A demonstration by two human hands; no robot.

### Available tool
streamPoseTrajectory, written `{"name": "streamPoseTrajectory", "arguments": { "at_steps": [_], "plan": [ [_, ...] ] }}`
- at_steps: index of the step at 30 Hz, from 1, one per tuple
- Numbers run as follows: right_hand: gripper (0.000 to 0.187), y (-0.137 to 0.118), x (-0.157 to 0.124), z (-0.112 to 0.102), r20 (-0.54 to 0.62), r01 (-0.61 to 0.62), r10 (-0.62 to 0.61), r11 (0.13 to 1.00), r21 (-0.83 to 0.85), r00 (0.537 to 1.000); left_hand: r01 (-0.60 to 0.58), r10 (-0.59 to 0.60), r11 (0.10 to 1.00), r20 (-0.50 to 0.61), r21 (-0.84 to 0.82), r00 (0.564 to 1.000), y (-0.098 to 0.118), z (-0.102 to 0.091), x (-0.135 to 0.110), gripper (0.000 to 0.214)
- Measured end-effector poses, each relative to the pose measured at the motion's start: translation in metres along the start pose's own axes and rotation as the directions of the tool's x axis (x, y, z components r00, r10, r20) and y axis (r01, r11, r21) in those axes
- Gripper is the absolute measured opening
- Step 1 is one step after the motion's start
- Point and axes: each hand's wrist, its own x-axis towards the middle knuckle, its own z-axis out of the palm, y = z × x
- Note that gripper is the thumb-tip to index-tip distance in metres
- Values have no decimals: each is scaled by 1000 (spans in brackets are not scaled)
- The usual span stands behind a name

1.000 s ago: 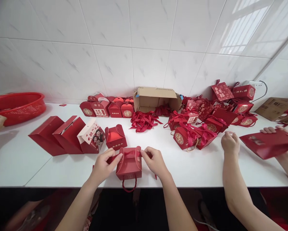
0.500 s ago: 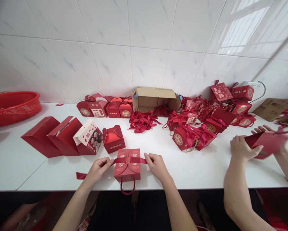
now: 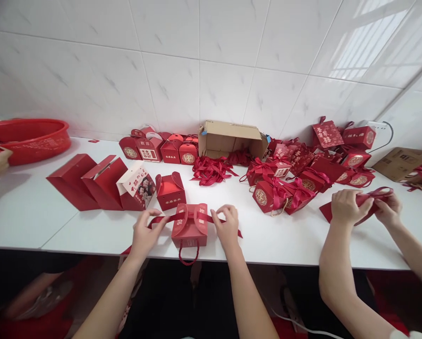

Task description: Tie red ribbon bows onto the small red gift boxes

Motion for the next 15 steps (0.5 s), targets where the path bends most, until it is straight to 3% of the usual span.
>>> {"name": "streamPoseTrajectory", "arguments": {
  "at_steps": [2, 4, 5, 7, 9, 10, 13, 15],
  "plan": [
    [27, -6, -3, -15, -177, 27, -27, 1000, 2, 984, -110, 127, 989, -192, 98, 973, 7, -11, -11, 21],
    [27, -13, -11, -30, -245, 38, -28, 999, 34, 969, -192, 228, 965, -210, 179, 951, 14, -20, -25, 15],
    [29, -17, -17, -36, -199, 28, -15, 998, 63, 980, -214, 245, 956, -139, 203, 960, 17, -23, -33, 15],
    [36, -22, -28, -41, 27, -52, 48, 989, 142, 998, -244, 233, 932, 73, 268, 970, 20, -24, -44, 21],
    [41, -24, -38, -37, 232, -194, 143, 957, 215, 962, -275, 185, 898, 271, 344, 945, 23, -19, -50, 25],
    [43, -24, -41, -33, 281, -255, 185, 938, 235, 942, -282, 156, 887, 337, 365, 928, 23, -16, -50, 27],
    [45, -23, -43, -18, 296, -382, 296, 874, 300, 908, -203, 68, 931, 403, 303, 913, 21, -7, -43, 29],
    [38, -22, -41, -10, 327, -523, 409, 696, 493, 852, -10, -25, 995, 342, 99, 939, 16, -3, -37, 23]
  ]
}}
